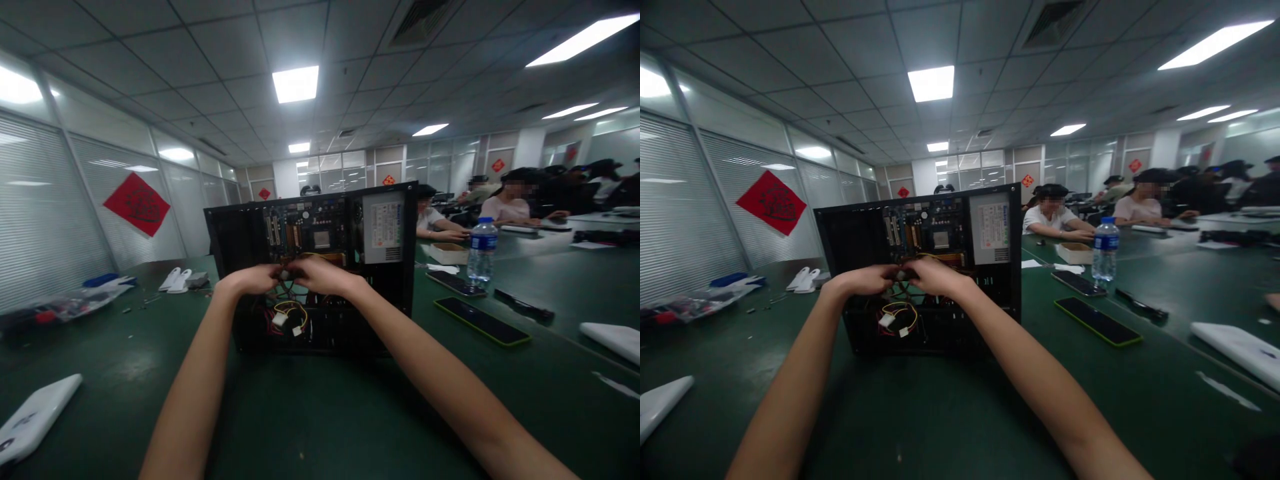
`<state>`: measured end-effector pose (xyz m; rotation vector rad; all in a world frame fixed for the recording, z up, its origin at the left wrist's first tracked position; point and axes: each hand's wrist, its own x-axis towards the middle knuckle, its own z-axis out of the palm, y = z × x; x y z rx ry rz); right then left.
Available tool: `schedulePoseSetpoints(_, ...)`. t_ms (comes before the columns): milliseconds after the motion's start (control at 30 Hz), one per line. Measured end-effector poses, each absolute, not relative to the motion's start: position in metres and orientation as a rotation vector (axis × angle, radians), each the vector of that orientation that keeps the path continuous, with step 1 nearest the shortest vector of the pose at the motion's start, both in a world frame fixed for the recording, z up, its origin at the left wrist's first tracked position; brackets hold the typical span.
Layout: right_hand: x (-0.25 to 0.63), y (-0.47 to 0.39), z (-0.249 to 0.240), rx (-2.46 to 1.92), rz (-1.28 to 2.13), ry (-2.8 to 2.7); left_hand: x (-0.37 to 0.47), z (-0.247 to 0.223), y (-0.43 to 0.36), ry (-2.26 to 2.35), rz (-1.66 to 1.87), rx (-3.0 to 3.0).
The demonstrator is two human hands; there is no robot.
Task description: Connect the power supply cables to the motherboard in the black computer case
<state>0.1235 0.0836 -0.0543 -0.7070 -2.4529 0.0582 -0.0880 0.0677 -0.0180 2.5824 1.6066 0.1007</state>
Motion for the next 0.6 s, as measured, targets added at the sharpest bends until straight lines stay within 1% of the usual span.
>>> schedulePoseSetpoints(100, 0.124, 0.075, -0.053, -0.693, 0.097, -2.654, -0.096, -0.013, 0.061, 1.648, -0.064, 2.530)
schedulePoseSetpoints(300, 0.130, 0.052, -0.041, -0.795, 0.104, -2.922, -0.112, -0.001, 0.046, 1.636, 0.132, 2.550)
schedulePoseSetpoints(500, 0.137, 0.035, -0.033, -0.744, 0.318, -2.949, -0.124, 0.008, 0.024, 1.671, 0.086, 2.499)
schedulePoseSetpoints(600, 0.140, 0.027, -0.030, -0.750, 0.329, -3.034, -0.129, 0.006, 0.023, 1.775, 0.020, 2.410)
